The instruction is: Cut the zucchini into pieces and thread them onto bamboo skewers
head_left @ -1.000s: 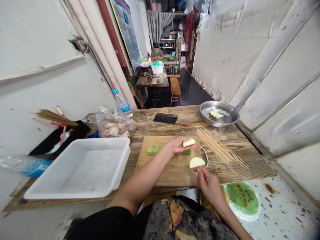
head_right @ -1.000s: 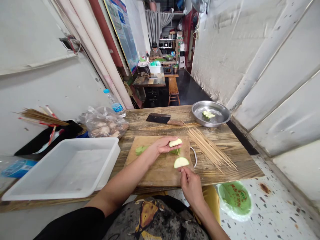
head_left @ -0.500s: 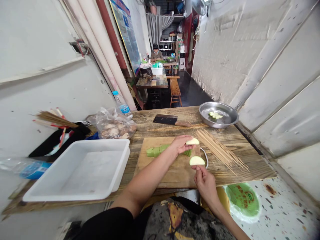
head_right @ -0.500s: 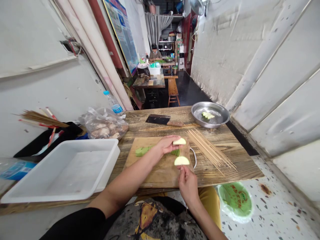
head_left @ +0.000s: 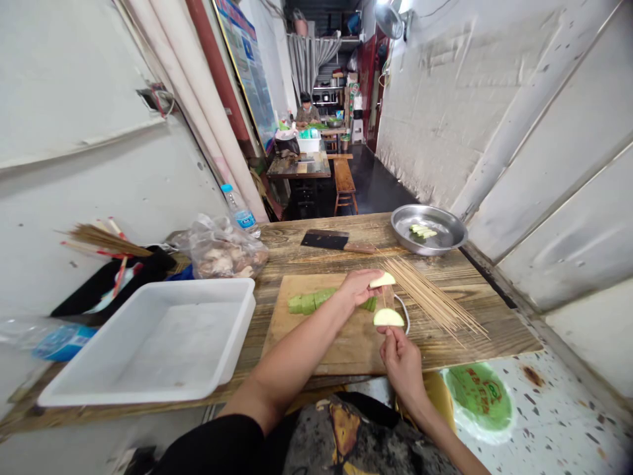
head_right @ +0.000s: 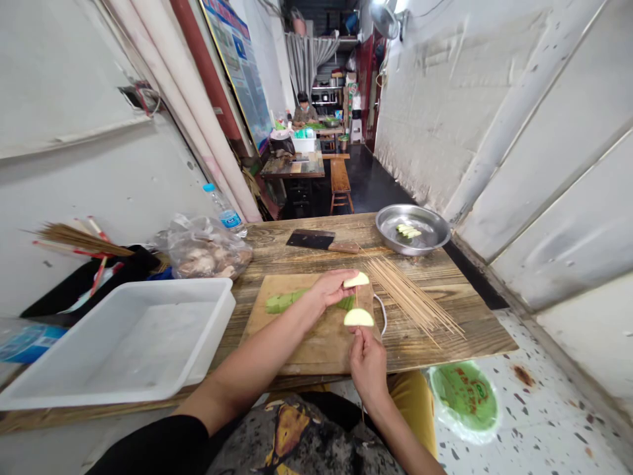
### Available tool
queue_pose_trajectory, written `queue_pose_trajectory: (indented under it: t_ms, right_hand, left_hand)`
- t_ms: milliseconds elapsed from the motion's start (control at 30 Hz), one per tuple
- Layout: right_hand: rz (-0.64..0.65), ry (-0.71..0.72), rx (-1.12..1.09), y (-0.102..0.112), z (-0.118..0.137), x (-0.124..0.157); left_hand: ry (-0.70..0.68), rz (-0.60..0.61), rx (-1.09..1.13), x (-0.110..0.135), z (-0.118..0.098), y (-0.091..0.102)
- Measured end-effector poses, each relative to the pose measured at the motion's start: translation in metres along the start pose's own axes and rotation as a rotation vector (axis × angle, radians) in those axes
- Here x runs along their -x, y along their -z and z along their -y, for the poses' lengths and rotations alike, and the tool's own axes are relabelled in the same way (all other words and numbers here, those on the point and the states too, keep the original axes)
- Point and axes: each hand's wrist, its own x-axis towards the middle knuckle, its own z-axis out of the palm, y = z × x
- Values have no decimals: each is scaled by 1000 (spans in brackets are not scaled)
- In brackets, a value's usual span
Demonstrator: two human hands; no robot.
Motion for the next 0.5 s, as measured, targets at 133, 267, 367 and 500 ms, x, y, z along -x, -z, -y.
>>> queue_pose_trajectory:
  t_ms: [133, 267, 367, 500]
  right_hand:
    - [-14, 15, 20, 0, 1, 0]
    - [-30, 38, 36, 0, 0, 0]
    - [-42, 53, 62, 0, -1, -1]
    - [-32, 68, 96, -1, -3, -1]
  left_hand:
    - [-11, 21, -79, 0, -1, 1]
    - [-22, 36, -104, 0, -1, 1]
    - [-18, 32, -118, 1, -2, 1]
    - [8, 33, -131, 2, -2, -1]
